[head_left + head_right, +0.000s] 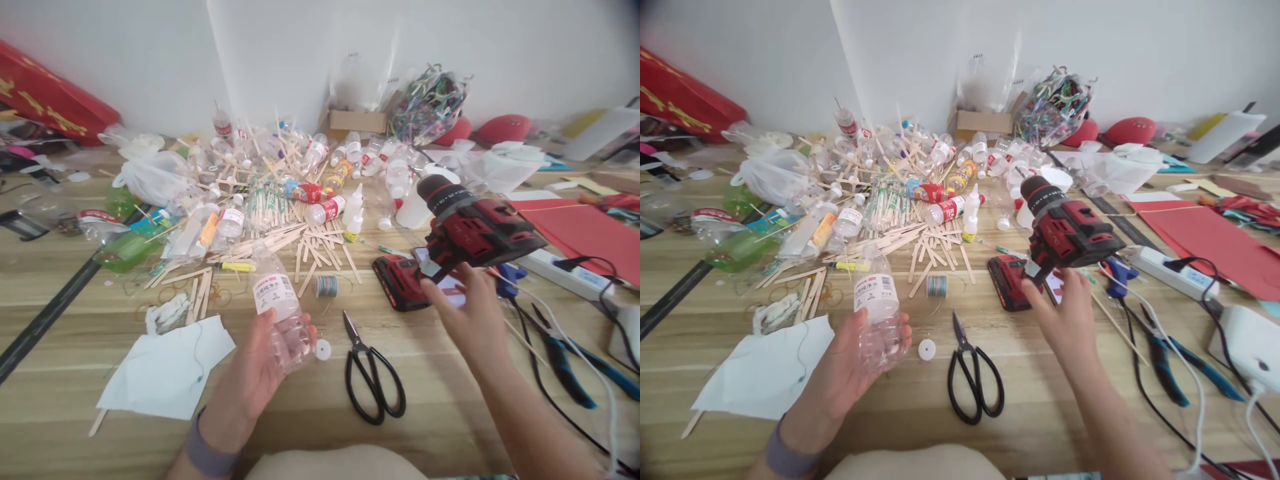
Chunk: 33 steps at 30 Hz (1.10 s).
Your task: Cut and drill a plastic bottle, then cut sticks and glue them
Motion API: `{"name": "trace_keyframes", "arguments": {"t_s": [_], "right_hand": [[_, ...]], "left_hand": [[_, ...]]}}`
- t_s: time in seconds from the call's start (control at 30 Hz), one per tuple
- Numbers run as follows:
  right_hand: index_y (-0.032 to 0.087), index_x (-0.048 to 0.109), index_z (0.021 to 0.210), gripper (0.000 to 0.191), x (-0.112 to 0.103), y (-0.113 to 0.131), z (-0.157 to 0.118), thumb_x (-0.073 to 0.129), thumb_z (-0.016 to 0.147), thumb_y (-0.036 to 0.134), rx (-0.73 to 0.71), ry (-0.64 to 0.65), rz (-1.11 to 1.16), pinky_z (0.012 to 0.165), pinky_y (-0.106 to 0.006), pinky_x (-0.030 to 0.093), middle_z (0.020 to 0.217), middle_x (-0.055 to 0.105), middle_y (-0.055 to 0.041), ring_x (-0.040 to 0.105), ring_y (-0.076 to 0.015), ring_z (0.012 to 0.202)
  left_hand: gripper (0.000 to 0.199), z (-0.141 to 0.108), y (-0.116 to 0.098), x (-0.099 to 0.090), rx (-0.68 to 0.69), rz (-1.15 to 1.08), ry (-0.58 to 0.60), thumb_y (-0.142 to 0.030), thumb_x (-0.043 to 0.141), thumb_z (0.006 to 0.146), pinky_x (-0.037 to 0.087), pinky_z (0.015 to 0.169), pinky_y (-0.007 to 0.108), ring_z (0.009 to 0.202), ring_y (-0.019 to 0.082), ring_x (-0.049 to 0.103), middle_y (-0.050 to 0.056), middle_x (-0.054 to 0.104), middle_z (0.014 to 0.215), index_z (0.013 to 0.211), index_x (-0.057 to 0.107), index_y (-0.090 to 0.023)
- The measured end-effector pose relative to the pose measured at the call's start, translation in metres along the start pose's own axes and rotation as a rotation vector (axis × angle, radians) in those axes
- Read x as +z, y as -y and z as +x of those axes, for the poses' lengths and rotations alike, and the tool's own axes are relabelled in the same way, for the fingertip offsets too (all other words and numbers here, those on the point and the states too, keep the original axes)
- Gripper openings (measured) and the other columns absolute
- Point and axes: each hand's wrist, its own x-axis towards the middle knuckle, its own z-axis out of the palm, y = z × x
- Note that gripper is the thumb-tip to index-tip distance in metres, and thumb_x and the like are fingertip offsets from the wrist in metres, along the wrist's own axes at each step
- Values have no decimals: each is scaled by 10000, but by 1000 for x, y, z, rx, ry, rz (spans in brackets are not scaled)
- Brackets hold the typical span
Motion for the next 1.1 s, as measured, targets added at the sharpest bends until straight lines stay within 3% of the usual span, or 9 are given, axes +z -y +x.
{"name": "trace_keyframes", "arguments": {"t_s": [0.07, 0.13, 0.2, 0.3, 0.47, 0.6, 0.7, 0.9, 1.1], "right_hand": [[150, 588, 1170, 523, -6, 4, -35, 658, 764, 473, -53, 39, -57, 863, -525, 467, 919, 583, -108, 570, -325, 914], [190, 601, 1157, 344, -7, 10, -71, 532, 904, 412, -237, 322, -111, 766, -424, 526, 839, 590, -66, 605, -252, 775], [204, 557, 1236, 346, -4, 15, -99, 525, 933, 369, -339, 476, -176, 719, -391, 546, 878, 620, -63, 628, -241, 781], [200, 540, 1244, 362, 4, 16, -121, 559, 913, 344, -400, 562, -249, 731, -416, 565, 981, 649, -82, 649, -269, 869], [169, 548, 1243, 341, 12, -1, -110, 474, 947, 322, -364, 620, -263, 778, -390, 572, 1049, 676, -96, 671, -254, 932], [119, 579, 1205, 391, 14, -18, -87, 384, 971, 365, -343, 516, -375, 642, -385, 568, 959, 678, -117, 685, -261, 766], [87, 607, 1178, 451, 13, -20, -77, 333, 983, 388, -350, 462, -430, 650, -436, 551, 928, 642, -149, 658, -296, 749], [94, 605, 1163, 390, 17, 11, -83, 377, 1006, 368, -494, 370, -313, 816, -490, 518, 1018, 603, -171, 598, -318, 927], [159, 560, 1224, 325, 49, 54, -106, 584, 921, 271, -568, 622, -142, 812, -441, 545, 1074, 595, -143, 608, -284, 951]], "left_hand": [[266, -1, 1, -2, 14, -3, -4, -238, 458, 961, 597, 737, 352, 748, 237, 732, 144, 742, 863, 953, 661, -66], [261, -2, 2, -2, 3, -6, -24, -233, 453, 961, 598, 725, 358, 740, 237, 731, 149, 742, 865, 964, 656, -68], [292, -3, 3, 0, -33, -15, -49, -225, 415, 973, 596, 699, 355, 706, 233, 728, 152, 737, 834, 940, 651, -57], [354, -6, 5, 3, -72, -22, -62, -237, 364, 991, 585, 658, 335, 654, 222, 718, 144, 728, 780, 898, 649, -48], [395, -12, 6, 4, -81, -33, -54, -280, 363, 991, 576, 635, 320, 628, 214, 709, 130, 725, 758, 861, 658, -52], [401, -15, 4, 2, -64, -30, -30, -291, 377, 982, 571, 620, 306, 615, 210, 702, 130, 721, 737, 829, 663, -56], [407, -16, 0, -1, -49, -24, -20, -289, 366, 980, 571, 622, 296, 630, 207, 699, 132, 721, 737, 846, 669, -51], [340, -17, -11, -12, 46, -45, -131, -258, 397, 964, 595, 634, 317, 652, 220, 712, 146, 731, 788, 891, 658, -53], [311, -14, -9, -17, 55, -51, -139, -261, 440, 946, 604, 634, 329, 662, 227, 713, 153, 734, 809, 905, 669, -54]]}}
